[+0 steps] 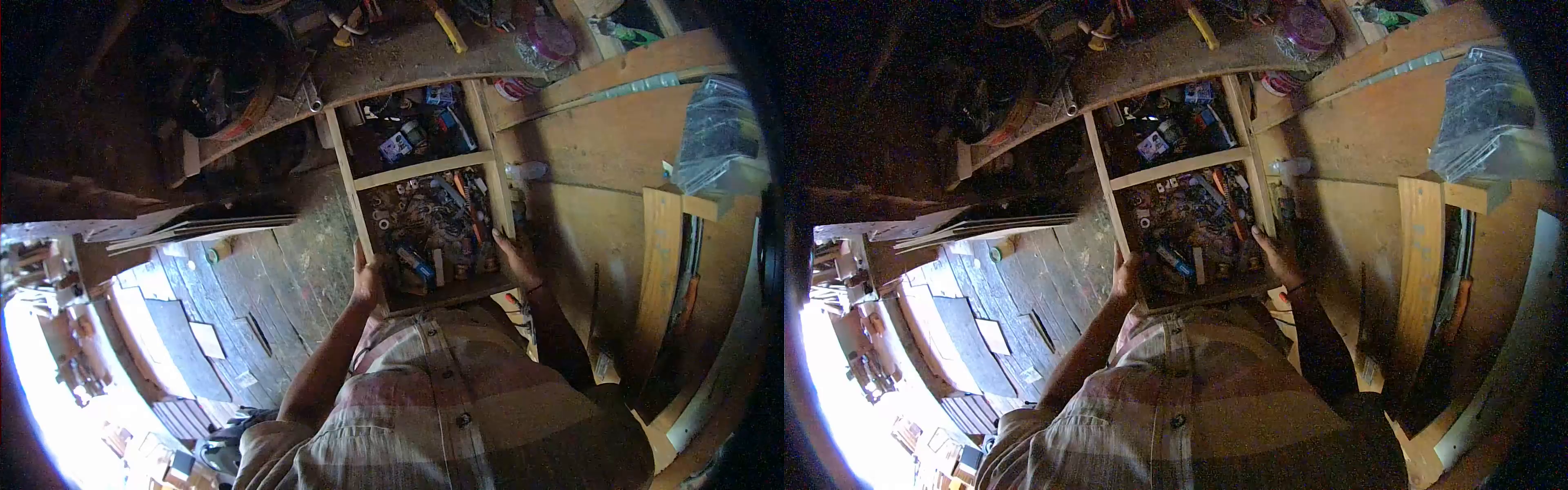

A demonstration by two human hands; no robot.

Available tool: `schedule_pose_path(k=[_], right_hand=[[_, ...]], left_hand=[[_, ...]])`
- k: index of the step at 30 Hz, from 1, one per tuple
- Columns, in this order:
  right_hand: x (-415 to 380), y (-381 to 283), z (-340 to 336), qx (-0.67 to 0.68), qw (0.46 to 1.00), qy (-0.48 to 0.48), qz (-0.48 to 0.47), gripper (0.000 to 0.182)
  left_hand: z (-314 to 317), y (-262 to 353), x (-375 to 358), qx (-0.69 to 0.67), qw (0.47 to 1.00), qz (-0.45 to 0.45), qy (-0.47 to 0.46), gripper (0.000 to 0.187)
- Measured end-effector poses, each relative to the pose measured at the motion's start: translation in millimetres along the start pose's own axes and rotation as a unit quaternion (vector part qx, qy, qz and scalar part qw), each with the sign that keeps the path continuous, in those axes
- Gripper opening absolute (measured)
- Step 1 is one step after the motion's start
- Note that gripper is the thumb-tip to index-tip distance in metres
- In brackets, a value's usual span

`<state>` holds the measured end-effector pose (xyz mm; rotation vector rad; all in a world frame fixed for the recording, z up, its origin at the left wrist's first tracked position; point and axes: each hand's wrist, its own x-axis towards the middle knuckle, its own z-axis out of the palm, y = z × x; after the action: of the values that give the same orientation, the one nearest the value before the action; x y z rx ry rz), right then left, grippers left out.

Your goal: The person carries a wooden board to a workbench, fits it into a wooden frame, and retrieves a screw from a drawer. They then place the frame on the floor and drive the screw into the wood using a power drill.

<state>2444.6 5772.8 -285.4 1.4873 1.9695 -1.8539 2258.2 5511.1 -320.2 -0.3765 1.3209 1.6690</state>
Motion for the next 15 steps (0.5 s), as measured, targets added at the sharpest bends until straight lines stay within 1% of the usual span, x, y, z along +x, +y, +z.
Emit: schedule_pose_path(k=[1,3,5,7,8,9,11,13,14,15], right_hand=[[-1.9,6.1,-2.1,-0.001,1.000,-0.001,0.001,0.067],[-5.5,5.2,-4.5,0.004,0.998,-0.032,0.046,0.069],[-7.6,2.7,-4.7,-0.003,0.999,-0.032,0.044,0.069],[-1.8,5.5,-2.5,-0.011,0.998,-0.032,0.045,0.070],[-3.5,11.0,-1.3,-0.006,0.998,-0.031,0.057,0.068],[-5.1,16.5,-1.0,-0.001,0.997,-0.030,0.070,0.066],[-4.0,23.3,-1.8,0.015,0.997,-0.044,0.066,0.063],[-1.1,27.3,-3.3,0.030,0.996,-0.056,0.063,0.061],[6.6,26.2,-2.1,0.043,0.994,-0.065,0.078,0.061],[9.3,26.9,-2.1,0.056,0.992,-0.074,0.090,0.061]], left_hand=[[-0.1,-3.7,-2.8,0.002,1.000,-0.006,0.013,0.066],[5.2,-0.8,-7.9,0.001,1.000,-0.011,0.007,0.067],[4.6,-3.2,-9.0,0.002,1.000,-0.014,0.000,0.068],[-5.6,-10.4,-0.1,0.000,0.999,0.017,-0.050,0.068],[-10.0,-12.1,1.7,-0.001,0.999,0.016,-0.049,0.068],[-16.0,-14.1,2.0,0.030,0.996,0.029,-0.079,0.069],[-21.4,-15.5,0.9,0.060,0.992,0.037,-0.106,0.072],[-21.5,-11.8,2.8,0.092,0.992,0.020,-0.085,0.083],[-26.1,-12.9,11.5,0.089,0.992,0.015,-0.082,0.083],[-31.2,-18.2,15.5,0.109,0.988,0.032,-0.101,0.083]])
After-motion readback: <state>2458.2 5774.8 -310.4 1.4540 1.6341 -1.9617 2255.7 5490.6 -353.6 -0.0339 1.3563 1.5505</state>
